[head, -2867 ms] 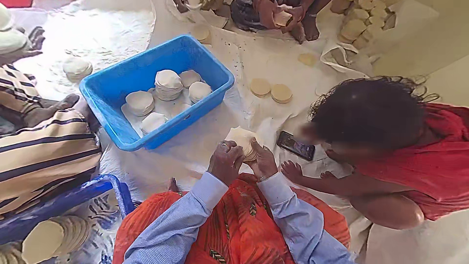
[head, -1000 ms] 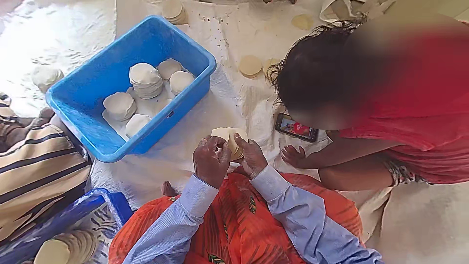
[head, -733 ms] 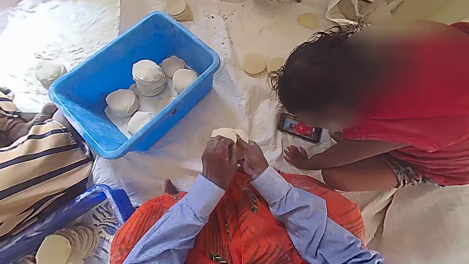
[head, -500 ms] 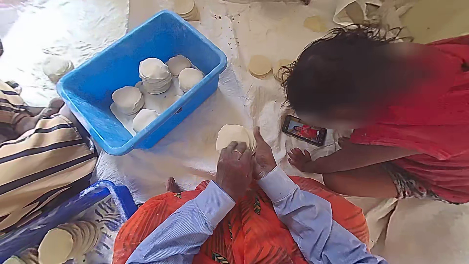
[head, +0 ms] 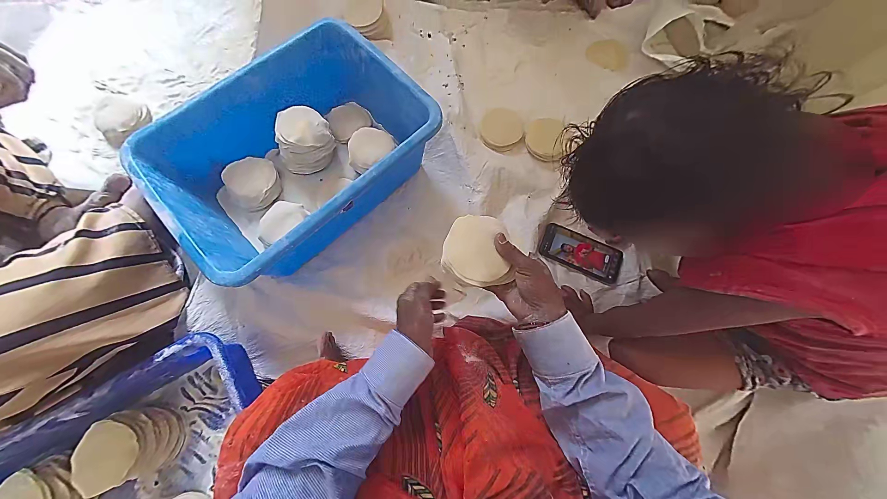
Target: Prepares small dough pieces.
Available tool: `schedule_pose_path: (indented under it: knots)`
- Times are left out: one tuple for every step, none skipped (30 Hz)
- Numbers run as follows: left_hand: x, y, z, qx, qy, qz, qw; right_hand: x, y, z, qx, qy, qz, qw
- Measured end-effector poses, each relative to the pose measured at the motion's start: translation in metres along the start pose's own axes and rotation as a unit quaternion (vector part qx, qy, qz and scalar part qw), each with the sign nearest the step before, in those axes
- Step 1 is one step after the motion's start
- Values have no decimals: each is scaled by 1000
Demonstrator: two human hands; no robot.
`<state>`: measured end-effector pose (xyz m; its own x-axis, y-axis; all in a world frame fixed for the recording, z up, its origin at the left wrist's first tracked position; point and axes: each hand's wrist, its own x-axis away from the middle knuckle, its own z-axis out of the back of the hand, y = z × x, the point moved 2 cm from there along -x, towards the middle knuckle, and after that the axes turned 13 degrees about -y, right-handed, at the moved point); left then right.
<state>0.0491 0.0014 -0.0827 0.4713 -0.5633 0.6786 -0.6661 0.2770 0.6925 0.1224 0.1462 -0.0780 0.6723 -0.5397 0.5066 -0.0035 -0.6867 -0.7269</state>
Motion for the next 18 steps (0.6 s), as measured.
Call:
schedule_pose_path:
  knots:
    - [-4,1,5,19,42,-27,999,4,-3,-3,47,-3,15,999]
    - [-5,4,7,23,66,-74,995,7,-5,-4,106,-12,41,993]
    - [-4,6,7,17,69,-132,989,9,-5,-4,175,-29,71,982]
    - [-1,9,6,9,53,-191,980,9,-4,-2,247,-43,98,963]
    - [2,10,3,-5,20,-236,972,7,-1,0,301,-48,127,944]
    - [6,9,-2,-26,-18,-261,965,6,1,0,352,-49,143,924]
    - [9,8,-6,-46,-52,-267,961,7,4,-1,398,-47,155,903]
    - [12,5,-11,-61,-80,-263,960,9,7,-4,439,-46,164,882]
    - [13,2,-16,-65,-102,-256,959,13,11,-8,475,-48,176,861]
    - [12,-1,-19,-62,-118,-249,959,16,16,-13,510,-49,191,837]
    - [12,-4,-22,-47,-126,-243,961,19,21,-19,540,-48,201,816]
    - [12,-4,-23,-27,-126,-238,963,22,27,-24,566,-51,199,798]
    - [12,-4,-22,-5,-120,-235,965,24,32,-28,588,-55,196,783]
    - [11,-5,-21,17,-116,-230,966,27,37,-33,609,-56,190,768]
    - [9,-7,-19,38,-112,-222,968,29,41,-37,628,-54,189,753]
    - [7,-9,-18,57,-111,-210,970,30,43,-39,641,-49,192,741]
    - [7,-10,-18,75,-112,-202,970,31,44,-41,645,-46,192,738]
    - [6,-11,-17,90,-112,-199,969,32,43,-41,643,-44,192,740]
